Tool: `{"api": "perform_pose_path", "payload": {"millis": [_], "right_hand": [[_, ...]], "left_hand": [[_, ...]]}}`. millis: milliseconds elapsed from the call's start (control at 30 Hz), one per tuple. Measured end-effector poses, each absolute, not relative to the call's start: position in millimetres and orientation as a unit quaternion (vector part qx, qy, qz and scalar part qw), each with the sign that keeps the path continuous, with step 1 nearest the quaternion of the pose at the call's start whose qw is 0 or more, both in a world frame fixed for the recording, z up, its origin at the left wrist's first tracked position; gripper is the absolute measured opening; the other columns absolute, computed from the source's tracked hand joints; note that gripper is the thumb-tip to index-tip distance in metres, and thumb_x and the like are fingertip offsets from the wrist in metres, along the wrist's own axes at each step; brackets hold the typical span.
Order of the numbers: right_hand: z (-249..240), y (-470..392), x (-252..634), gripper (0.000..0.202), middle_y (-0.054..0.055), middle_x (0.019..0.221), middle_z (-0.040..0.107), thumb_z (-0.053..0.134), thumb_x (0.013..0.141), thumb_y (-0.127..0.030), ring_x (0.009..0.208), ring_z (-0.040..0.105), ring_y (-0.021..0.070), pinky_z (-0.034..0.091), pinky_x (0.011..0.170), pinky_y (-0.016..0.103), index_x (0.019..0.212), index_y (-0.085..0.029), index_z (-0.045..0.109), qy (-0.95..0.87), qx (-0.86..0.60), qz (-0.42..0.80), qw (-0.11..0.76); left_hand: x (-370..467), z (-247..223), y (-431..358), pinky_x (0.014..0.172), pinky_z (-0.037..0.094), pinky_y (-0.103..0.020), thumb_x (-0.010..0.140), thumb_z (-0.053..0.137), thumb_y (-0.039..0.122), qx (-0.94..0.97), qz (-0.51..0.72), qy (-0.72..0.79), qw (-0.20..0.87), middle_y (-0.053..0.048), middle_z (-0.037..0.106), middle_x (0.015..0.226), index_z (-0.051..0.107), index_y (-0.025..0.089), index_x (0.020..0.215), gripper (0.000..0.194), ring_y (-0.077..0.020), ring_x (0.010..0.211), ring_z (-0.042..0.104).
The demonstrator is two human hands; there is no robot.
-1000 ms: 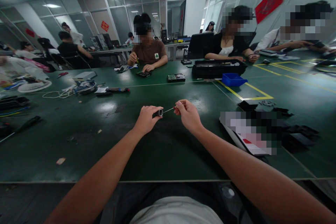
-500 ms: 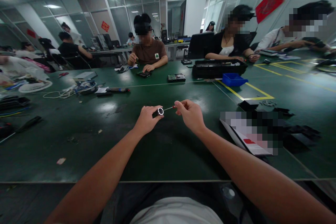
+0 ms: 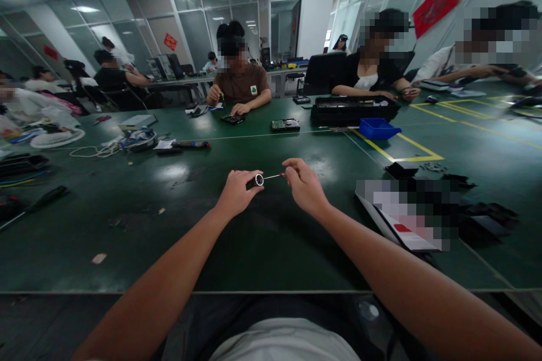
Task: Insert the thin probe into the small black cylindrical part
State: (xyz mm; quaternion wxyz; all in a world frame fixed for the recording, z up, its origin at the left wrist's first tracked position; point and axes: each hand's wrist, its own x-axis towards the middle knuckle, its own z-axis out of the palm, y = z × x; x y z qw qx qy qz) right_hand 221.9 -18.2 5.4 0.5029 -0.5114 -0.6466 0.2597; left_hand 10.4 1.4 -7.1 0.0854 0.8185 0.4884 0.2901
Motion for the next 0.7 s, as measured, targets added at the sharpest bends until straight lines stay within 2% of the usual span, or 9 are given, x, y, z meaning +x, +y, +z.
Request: {"api": "perform_pose_path", "payload": {"millis": [167, 300, 467, 600, 700], "right_hand": [[1, -14, 224, 0.033, 0.001, 0.076, 0.062, 0.039, 0.097, -0.044, 0.064, 0.056, 0.0172, 0.043, 0.061, 0.032, 0.102, -0.024, 0.065, -0.637, -0.515, 0.289, 0.495], [0, -11, 223, 0.027, 0.0, 0.081, 0.065, 0.048, 0.093, -0.037, 0.066, 0.058, 0.0162, 0.046, 0.066, 0.032, 0.114, -0.023, 0.058, -0.605, -0.51, 0.309, 0.527], [-1, -7, 218, 0.015, 0.003, 0.083, 0.068, 0.06, 0.089, -0.034, 0.075, 0.064, 0.0164, 0.052, 0.076, 0.033, 0.091, -0.02, 0.06, -0.499, -0.441, 0.447, 0.598], [0, -2, 219, 0.026, 0.002, 0.064, 0.061, 0.048, 0.098, -0.032, 0.057, 0.057, 0.0148, 0.055, 0.069, 0.036, 0.078, -0.02, 0.06, -0.317, -0.44, 0.613, 0.575], [0, 1, 223, 0.031, -0.001, 0.058, 0.054, 0.045, 0.099, -0.028, 0.051, 0.05, 0.0121, 0.054, 0.064, 0.032, 0.072, -0.02, 0.057, -0.272, -0.455, 0.612, 0.587]], "left_hand": [[10, -8, 2, 0.104, 0.037, -0.049, 0.088, 0.069, 0.031, 0.817, 0.286, 0.492, 0.089, -0.006, 0.072, 0.114, 0.067, 0.025, 0.125, 0.037, -0.0269, 0.107, 0.06], [13, -6, 2, 0.103, 0.037, -0.049, 0.089, 0.068, 0.033, 0.819, 0.279, 0.493, 0.089, -0.007, 0.072, 0.112, 0.067, 0.024, 0.125, 0.037, -0.0271, 0.104, 0.06], [13, -5, 1, 0.098, 0.041, -0.045, 0.089, 0.068, 0.033, 0.813, 0.286, 0.5, 0.086, -0.006, 0.072, 0.109, 0.066, 0.023, 0.125, 0.037, -0.0258, 0.102, 0.061], [11, -4, 2, 0.105, 0.037, -0.047, 0.09, 0.067, 0.03, 0.828, 0.29, 0.472, 0.091, -0.006, 0.071, 0.117, 0.065, 0.025, 0.125, 0.036, -0.0258, 0.11, 0.059], [9, -4, 4, 0.108, 0.033, -0.05, 0.089, 0.068, 0.028, 0.83, 0.274, 0.477, 0.094, -0.006, 0.07, 0.12, 0.065, 0.025, 0.125, 0.036, -0.0267, 0.114, 0.058]]}}
